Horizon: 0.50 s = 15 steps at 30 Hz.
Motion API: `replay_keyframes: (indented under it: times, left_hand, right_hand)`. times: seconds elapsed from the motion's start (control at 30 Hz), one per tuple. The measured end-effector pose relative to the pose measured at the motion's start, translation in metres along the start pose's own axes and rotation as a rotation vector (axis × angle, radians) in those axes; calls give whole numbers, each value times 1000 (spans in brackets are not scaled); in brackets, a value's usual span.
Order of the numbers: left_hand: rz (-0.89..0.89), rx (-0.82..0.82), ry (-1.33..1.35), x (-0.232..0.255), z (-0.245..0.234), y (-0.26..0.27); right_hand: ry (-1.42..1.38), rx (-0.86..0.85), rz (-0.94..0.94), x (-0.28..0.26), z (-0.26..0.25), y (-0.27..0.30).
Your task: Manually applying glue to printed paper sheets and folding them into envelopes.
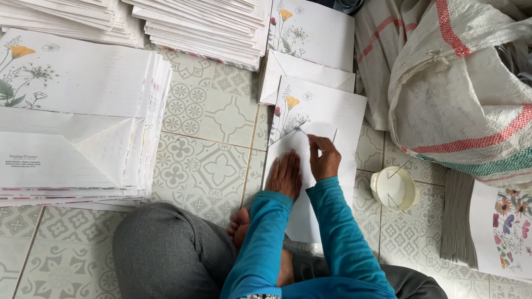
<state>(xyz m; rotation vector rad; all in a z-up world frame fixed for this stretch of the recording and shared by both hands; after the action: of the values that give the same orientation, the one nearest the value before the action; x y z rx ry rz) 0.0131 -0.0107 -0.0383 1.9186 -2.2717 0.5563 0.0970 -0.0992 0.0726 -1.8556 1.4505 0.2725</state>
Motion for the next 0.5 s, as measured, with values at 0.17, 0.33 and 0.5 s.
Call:
replay_keyframes:
  times: [0.17, 0.33, 0.5]
  left_hand:
    - [-6, 10, -5, 0, -4, 1]
    - [-2, 28, -31, 0, -9, 0]
    - [-9, -26, -90, 2, -4, 0]
  right_hand:
    - [-44, 84, 32, 0, -20, -9]
    - [-132, 155, 69, -4, -56, -10]
    - [-114, 176, 156, 20, -101, -5]
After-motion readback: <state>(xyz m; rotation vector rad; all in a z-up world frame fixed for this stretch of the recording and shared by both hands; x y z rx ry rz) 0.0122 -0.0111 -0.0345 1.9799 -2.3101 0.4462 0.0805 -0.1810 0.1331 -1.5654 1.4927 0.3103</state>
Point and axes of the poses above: each hand's wrist, its own y-axis away from the middle knuckle, its own z-axis out of the palm, x = y × z, the point moved 2 cm from there along -y, towards the middle knuckle, and after that the axes turned 2 degrees about y, right-handed, at the moved point
